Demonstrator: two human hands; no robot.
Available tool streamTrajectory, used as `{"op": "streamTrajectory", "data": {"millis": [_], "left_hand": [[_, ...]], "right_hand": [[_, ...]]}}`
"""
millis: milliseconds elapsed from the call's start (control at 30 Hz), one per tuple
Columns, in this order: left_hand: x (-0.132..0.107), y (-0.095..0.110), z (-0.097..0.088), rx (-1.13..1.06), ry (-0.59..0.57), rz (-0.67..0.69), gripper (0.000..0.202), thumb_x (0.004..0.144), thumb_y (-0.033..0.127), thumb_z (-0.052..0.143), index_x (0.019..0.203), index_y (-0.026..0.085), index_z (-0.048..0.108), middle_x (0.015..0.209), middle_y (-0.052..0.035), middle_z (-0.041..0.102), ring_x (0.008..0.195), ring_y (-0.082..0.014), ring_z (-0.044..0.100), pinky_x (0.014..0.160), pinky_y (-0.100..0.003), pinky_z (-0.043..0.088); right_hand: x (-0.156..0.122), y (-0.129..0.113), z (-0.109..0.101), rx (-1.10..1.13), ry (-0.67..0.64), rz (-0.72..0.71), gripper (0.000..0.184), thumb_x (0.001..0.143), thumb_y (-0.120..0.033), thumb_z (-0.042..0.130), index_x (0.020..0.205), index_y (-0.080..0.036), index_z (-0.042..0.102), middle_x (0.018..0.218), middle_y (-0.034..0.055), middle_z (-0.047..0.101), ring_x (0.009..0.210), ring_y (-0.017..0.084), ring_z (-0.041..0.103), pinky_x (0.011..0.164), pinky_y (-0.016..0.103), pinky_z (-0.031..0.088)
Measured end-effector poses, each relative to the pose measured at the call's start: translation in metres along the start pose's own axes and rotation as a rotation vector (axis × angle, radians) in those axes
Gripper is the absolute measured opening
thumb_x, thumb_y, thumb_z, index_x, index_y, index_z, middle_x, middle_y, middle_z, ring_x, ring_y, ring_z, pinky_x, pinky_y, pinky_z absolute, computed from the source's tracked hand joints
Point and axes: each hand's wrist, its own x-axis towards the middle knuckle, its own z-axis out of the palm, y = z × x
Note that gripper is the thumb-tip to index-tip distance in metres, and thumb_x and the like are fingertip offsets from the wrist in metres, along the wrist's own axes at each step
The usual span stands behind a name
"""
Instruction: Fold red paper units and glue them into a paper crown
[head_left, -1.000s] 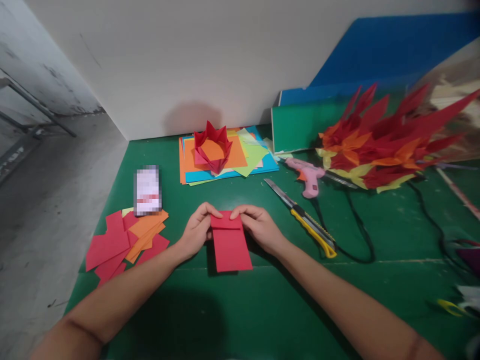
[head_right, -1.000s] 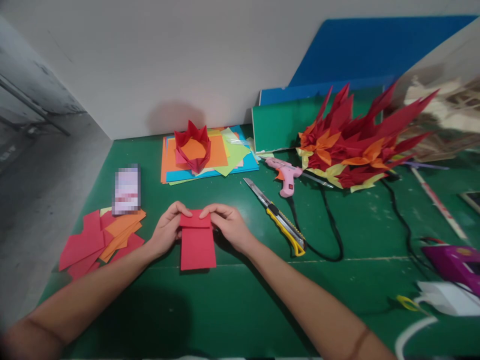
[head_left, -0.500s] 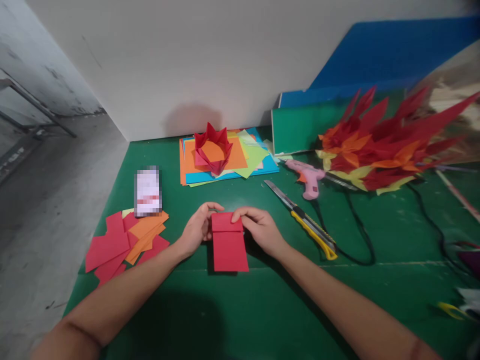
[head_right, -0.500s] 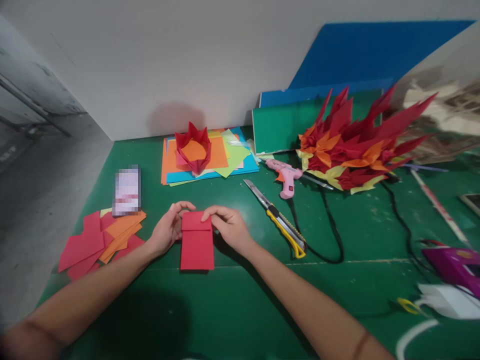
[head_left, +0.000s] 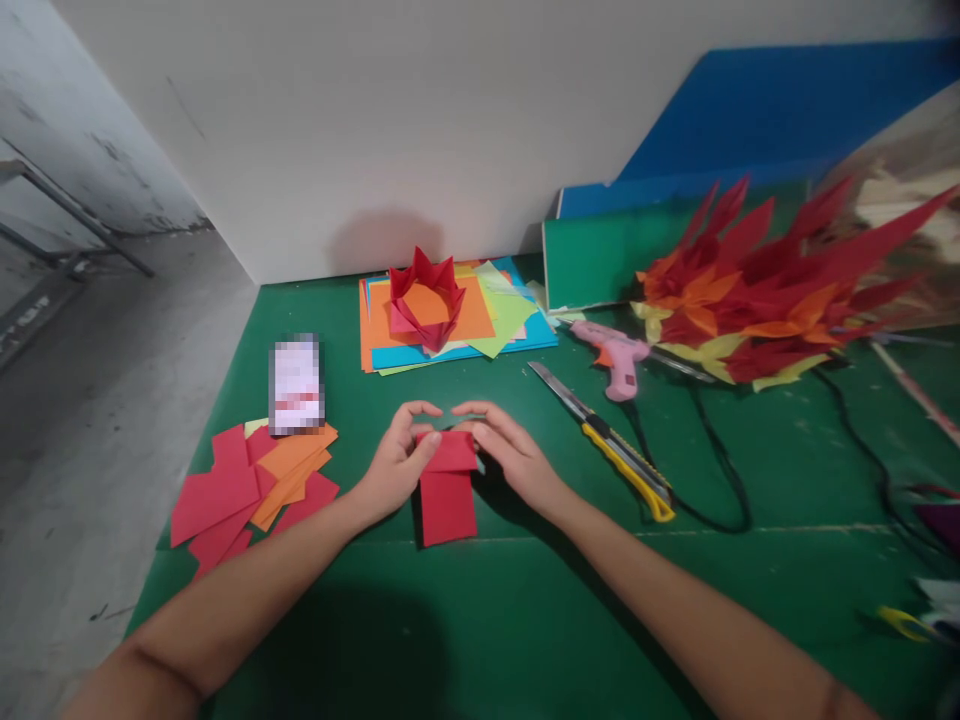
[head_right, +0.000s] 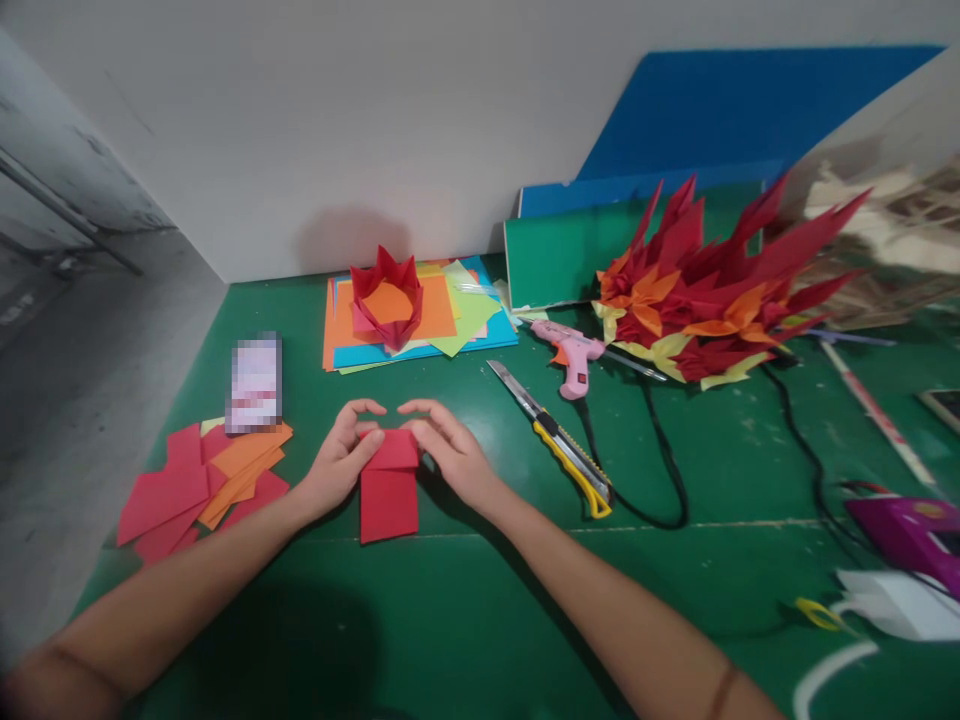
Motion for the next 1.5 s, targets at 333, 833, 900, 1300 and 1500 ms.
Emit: {"op": "streamTrajectory", "data": {"millis": [333,833,900,1300,1500], "left_hand": [[-0.005,-0.001,0.002,0.417,-0.033,0.082,0.021,0.089,0.031,0.048,0.107,0.020,0.047,0.064,0.0050,0.052,0.054,-0.0098,0.047,0.054,-0.021,0.034],[0.007,0.001,-0.007,0.094,0.187,-0.082,0.039,0.081,0.057,0.056,0.092,0.020,0.054,0.072,0.0028,0.057,0.058,-0.0111,0.051,0.055,-0.021,0.040],[0.007,0.002,-0.008,0.154,0.211,-0.045,0.039,0.086,0.058,0.050,0.094,0.021,0.056,0.077,0.0013,0.057,0.063,-0.0118,0.052,0.057,-0.021,0.041],[0.006,0.000,-0.007,-0.019,0.081,-0.077,0.055,0.080,0.065,0.053,0.110,0.020,0.045,0.079,-0.0002,0.060,0.056,-0.0094,0.053,0.050,-0.020,0.040],[0.007,0.002,-0.003,-0.002,0.137,-0.054,0.065,0.067,0.042,0.077,0.113,0.022,0.037,0.092,-0.0029,0.063,0.058,-0.0098,0.059,0.052,-0.022,0.046]], "right_hand": [[0.001,0.003,-0.002,-0.172,-0.007,-0.057,0.019,0.079,-0.034,0.062,0.068,-0.019,0.061,0.065,-0.0005,0.060,0.061,0.013,0.052,0.058,0.025,0.043],[-0.004,0.000,-0.011,-0.094,-0.159,-0.106,0.044,0.085,-0.030,0.058,0.128,-0.027,0.051,0.116,0.0079,0.062,0.098,0.018,0.061,0.085,0.035,0.051],[-0.003,0.000,-0.012,-0.053,-0.160,-0.100,0.042,0.085,-0.029,0.055,0.127,-0.027,0.053,0.110,0.0065,0.064,0.094,0.017,0.062,0.083,0.034,0.051],[0.006,0.004,-0.010,-0.281,0.324,-0.050,0.024,0.077,-0.041,0.065,0.067,-0.019,0.063,0.060,0.0008,0.058,0.056,0.015,0.054,0.054,0.028,0.045],[0.011,0.006,-0.021,0.038,0.530,0.014,0.031,0.070,-0.047,0.071,0.078,-0.020,0.059,0.060,-0.0023,0.059,0.052,0.012,0.055,0.054,0.027,0.050]]}}
